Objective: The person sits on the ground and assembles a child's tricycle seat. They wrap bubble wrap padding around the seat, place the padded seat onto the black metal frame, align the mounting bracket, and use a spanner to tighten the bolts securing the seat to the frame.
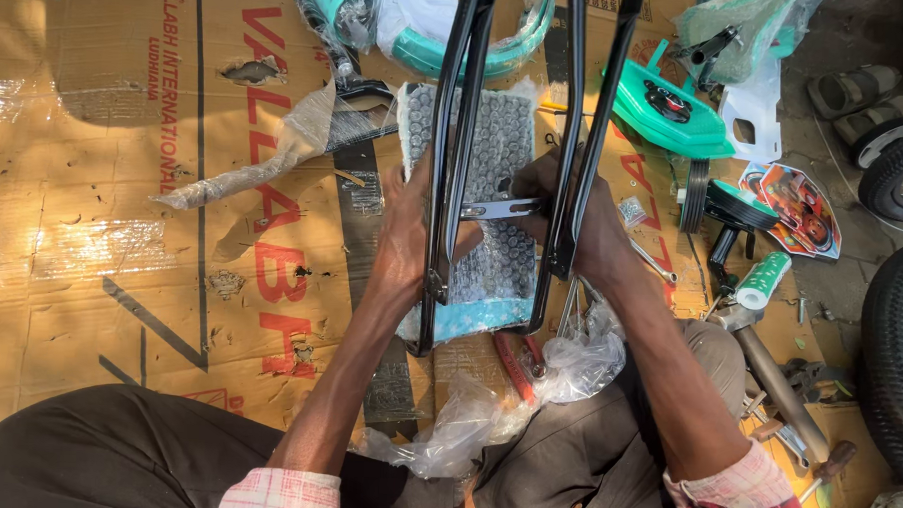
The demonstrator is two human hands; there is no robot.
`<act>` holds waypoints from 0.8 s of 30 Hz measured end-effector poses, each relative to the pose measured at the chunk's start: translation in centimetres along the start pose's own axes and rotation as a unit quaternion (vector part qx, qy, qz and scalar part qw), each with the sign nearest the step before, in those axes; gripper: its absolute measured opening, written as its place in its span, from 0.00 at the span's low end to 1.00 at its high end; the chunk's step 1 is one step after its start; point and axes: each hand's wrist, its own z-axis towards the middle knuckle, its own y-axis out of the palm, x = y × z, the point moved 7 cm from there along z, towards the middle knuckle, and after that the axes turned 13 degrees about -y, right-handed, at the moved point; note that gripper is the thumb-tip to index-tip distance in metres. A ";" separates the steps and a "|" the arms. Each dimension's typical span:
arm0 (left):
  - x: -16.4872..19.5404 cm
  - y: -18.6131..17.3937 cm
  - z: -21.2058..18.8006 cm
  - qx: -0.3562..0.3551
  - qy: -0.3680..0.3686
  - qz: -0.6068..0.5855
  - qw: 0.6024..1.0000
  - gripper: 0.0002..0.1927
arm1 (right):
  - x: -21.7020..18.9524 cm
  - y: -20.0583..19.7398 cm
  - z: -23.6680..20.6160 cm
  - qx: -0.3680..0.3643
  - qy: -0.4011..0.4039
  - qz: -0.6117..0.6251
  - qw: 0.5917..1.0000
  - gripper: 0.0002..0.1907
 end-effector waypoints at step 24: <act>0.4 -0.1 -0.6 0.069 0.125 0.073 0.987 0.47 | -0.4 0.5 -1.1 0.059 0.017 -0.010 0.998 0.20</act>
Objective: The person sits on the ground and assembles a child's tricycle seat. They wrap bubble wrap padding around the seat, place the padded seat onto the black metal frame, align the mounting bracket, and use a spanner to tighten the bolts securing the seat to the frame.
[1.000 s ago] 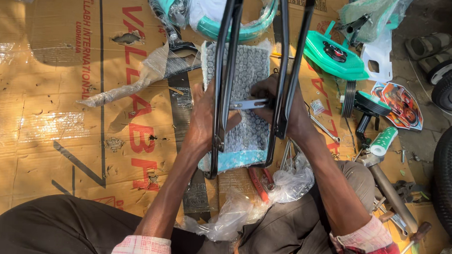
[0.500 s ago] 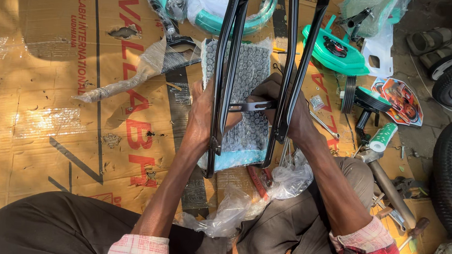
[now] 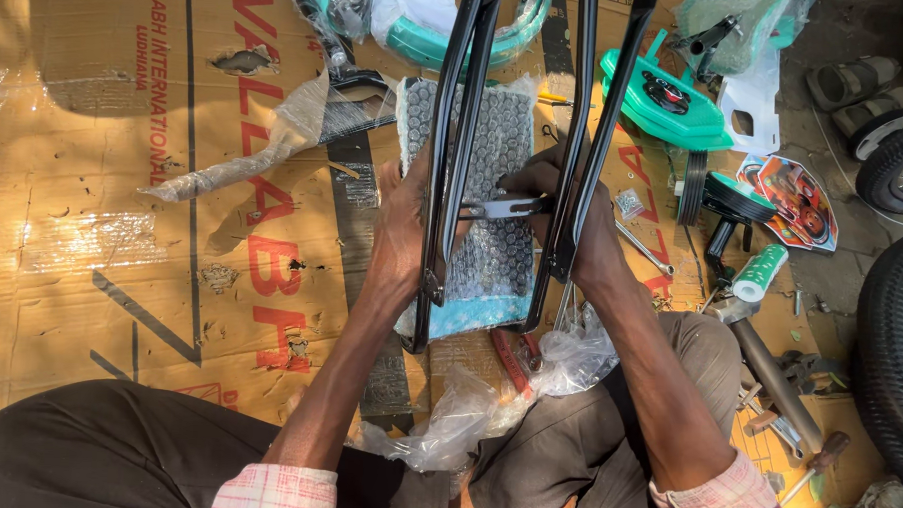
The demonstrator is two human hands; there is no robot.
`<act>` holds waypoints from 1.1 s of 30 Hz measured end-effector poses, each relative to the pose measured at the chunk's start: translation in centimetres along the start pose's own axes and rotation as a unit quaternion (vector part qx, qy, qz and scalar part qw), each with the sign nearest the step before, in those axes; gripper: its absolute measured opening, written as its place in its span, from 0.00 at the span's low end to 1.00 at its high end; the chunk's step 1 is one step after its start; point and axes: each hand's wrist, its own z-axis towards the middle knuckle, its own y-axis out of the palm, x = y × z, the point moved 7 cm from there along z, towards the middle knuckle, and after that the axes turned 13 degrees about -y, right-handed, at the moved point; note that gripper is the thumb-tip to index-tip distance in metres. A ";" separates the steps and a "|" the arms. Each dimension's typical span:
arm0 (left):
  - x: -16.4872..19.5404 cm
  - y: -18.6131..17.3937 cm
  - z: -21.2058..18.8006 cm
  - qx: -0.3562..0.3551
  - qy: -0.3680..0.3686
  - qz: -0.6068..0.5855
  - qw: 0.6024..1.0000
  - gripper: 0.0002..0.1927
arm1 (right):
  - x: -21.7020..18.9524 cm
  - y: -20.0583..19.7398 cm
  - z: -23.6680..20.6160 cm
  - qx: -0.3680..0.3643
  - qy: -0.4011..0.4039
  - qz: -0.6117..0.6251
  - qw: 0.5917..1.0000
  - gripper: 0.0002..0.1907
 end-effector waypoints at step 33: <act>-1.8 1.0 0.6 -0.052 -0.162 0.012 0.985 0.46 | -0.2 0.3 0.6 -0.021 0.011 -0.074 0.997 0.12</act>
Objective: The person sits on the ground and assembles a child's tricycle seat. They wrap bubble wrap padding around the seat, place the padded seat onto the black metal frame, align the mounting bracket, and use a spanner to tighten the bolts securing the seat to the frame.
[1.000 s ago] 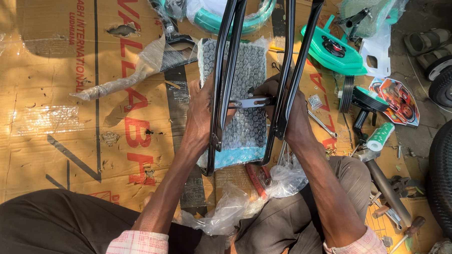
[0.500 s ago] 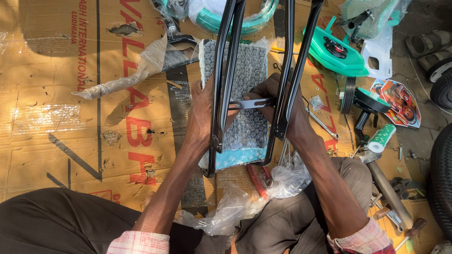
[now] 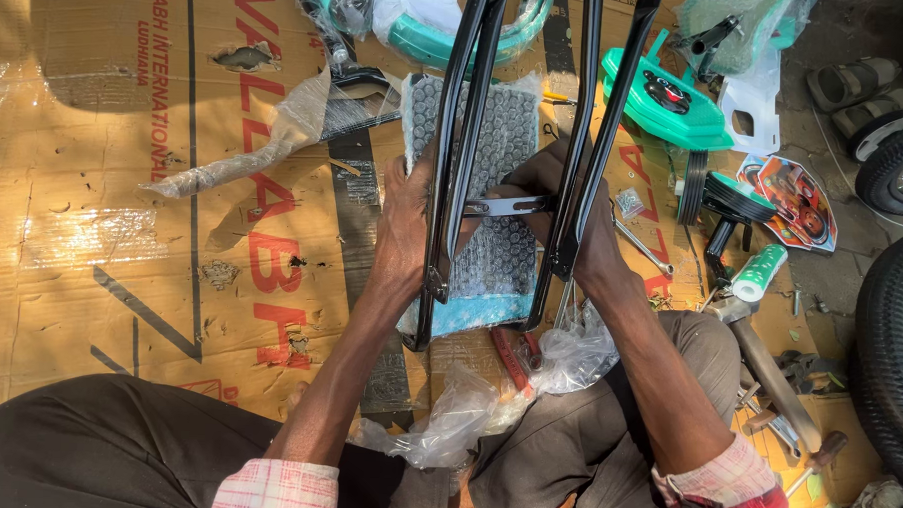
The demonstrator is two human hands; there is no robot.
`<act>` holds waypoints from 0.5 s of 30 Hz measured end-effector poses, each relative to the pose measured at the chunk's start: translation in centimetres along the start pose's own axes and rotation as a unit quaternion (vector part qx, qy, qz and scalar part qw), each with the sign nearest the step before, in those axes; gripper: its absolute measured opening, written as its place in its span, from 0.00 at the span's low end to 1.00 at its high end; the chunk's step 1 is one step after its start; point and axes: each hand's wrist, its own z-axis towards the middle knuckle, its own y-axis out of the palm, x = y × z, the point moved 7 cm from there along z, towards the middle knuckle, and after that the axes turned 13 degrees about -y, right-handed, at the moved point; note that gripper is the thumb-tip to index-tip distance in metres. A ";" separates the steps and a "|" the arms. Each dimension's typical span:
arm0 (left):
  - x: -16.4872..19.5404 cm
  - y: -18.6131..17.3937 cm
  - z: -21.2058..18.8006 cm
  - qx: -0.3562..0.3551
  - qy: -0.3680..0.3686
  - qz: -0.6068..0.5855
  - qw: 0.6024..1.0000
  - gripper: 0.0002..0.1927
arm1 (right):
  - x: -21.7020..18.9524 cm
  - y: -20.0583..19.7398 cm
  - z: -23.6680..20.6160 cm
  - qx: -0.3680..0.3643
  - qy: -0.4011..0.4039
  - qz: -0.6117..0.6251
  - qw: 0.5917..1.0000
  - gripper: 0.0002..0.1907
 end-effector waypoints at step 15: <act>1.8 -1.2 -1.2 0.040 0.138 -0.062 0.988 0.39 | 0.4 0.5 -0.2 0.005 -0.013 -0.028 1.000 0.12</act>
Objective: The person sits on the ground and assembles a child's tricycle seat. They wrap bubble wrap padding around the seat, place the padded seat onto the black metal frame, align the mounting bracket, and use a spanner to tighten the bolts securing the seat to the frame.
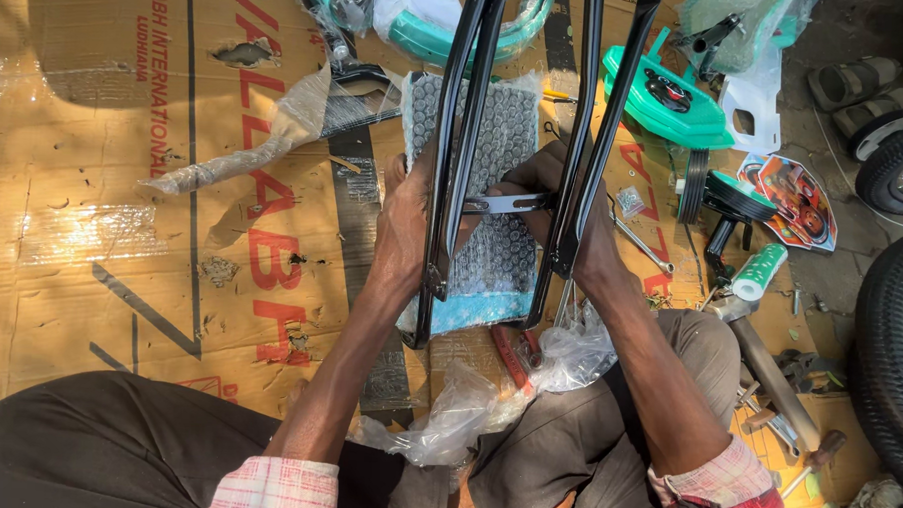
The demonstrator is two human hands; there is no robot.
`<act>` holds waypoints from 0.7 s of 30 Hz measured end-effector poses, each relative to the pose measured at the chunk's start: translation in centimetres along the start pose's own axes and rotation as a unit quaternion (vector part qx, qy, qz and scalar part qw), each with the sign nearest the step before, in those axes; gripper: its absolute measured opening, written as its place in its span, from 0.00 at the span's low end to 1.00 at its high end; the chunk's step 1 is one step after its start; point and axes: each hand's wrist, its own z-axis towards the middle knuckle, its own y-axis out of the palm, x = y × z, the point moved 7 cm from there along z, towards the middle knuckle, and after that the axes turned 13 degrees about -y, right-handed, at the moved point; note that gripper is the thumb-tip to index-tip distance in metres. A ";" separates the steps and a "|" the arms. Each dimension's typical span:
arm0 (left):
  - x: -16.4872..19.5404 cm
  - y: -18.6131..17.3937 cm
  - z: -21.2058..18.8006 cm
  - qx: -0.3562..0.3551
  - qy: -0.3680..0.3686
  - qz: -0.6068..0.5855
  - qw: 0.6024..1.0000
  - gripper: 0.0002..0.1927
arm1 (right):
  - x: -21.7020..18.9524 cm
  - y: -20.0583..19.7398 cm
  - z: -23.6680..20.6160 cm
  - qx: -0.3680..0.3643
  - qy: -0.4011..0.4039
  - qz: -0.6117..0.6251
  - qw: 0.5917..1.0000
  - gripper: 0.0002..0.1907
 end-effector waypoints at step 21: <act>-2.0 0.4 0.7 -0.009 -0.086 0.057 0.995 0.44 | -0.4 0.1 0.2 -0.005 0.005 0.200 0.980 0.19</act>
